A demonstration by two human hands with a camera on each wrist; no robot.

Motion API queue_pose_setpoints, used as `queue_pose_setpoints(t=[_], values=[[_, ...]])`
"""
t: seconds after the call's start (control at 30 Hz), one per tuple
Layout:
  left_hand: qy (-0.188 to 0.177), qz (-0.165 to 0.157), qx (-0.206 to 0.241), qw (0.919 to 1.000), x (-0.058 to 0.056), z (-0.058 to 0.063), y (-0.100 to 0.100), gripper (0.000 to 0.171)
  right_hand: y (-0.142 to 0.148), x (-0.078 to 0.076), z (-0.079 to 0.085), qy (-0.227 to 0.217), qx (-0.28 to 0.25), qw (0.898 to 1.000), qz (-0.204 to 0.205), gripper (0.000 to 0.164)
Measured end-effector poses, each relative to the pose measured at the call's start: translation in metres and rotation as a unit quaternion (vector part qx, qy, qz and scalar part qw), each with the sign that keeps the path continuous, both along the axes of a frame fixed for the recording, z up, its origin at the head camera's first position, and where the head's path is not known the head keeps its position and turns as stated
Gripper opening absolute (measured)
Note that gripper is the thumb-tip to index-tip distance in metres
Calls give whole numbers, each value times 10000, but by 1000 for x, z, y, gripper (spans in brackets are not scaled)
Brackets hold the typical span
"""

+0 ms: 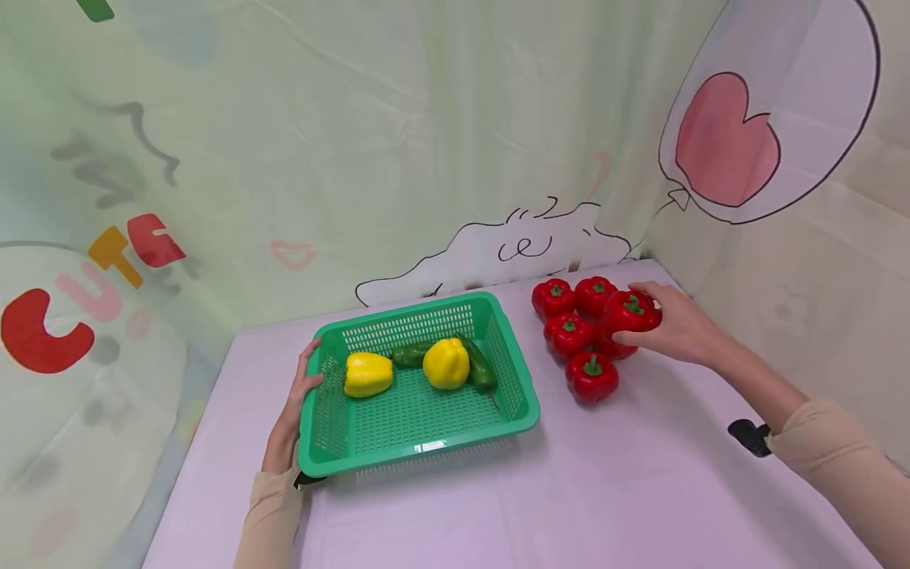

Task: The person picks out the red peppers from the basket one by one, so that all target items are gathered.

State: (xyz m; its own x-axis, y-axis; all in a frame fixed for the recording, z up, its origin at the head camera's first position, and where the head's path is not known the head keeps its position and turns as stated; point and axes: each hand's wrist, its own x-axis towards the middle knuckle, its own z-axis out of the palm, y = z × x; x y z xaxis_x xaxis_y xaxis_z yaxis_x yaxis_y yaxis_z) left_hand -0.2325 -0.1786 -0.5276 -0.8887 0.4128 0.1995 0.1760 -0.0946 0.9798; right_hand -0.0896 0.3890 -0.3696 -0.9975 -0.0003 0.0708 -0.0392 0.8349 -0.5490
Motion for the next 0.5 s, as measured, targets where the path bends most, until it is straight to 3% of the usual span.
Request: queue_pose_setpoints(t=[0.27, 0.5], values=[[-28, -13, -39, 10000, 2, -1, 0, 64, 20, 28, -28, 213, 20, 9997, -65, 82], [-17, 41, -70, 10000, 0, 0, -1, 63, 25, 38, -52, -230, 53, 9995, -202, 85]])
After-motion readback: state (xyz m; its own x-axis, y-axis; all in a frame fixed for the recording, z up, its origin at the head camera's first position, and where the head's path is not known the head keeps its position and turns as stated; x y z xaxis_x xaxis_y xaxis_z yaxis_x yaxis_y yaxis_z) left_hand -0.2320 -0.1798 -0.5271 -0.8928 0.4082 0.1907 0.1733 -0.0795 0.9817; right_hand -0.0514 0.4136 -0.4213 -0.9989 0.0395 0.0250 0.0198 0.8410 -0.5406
